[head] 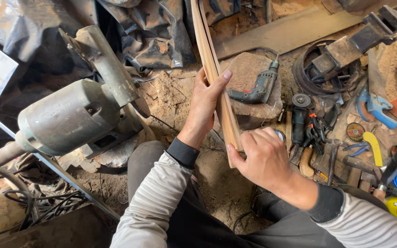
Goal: The person assembles two curved wooden pieces by inserting a metal wire through pre-drilled holes and bending the ends with pliers. They then use a power drill to create additional holes in the wood.
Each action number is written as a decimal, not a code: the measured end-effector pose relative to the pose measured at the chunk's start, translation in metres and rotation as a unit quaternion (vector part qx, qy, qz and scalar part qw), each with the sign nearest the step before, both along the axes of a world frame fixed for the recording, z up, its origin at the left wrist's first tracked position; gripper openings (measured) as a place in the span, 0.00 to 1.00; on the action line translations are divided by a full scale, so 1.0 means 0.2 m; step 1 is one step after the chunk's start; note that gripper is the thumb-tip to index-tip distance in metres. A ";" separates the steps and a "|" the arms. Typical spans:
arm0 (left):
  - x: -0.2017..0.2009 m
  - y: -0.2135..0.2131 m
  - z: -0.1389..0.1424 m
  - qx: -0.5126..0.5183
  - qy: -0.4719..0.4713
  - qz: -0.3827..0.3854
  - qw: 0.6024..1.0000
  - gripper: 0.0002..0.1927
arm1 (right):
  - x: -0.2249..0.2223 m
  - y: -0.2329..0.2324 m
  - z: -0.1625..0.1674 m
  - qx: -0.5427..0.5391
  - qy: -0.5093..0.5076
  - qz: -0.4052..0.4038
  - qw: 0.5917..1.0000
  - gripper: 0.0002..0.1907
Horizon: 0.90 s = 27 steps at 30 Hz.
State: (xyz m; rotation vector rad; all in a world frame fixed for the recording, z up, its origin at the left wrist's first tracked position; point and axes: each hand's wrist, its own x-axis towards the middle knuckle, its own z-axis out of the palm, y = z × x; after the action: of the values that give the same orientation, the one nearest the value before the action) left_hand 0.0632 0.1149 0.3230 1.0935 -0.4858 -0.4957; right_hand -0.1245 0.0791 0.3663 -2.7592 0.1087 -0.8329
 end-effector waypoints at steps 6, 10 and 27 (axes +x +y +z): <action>-0.04 0.01 -0.05 0.001 0.051 -0.001 0.999 0.31 | -0.02 0.06 -0.01 -0.059 -0.006 0.020 0.998 0.18; 0.01 0.03 0.00 0.012 0.047 -0.032 0.998 0.27 | -0.03 0.07 -0.04 -0.102 -0.016 0.023 0.994 0.17; 0.15 0.13 0.02 -0.037 0.051 -0.022 0.998 0.20 | -0.08 0.15 -0.18 -0.125 0.050 0.050 0.990 0.16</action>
State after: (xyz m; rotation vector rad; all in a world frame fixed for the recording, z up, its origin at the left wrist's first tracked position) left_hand 0.0927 0.1415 0.3275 0.9835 -0.4357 -0.5652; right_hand -0.1411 0.1083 0.3306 -3.0117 -0.1249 -0.7263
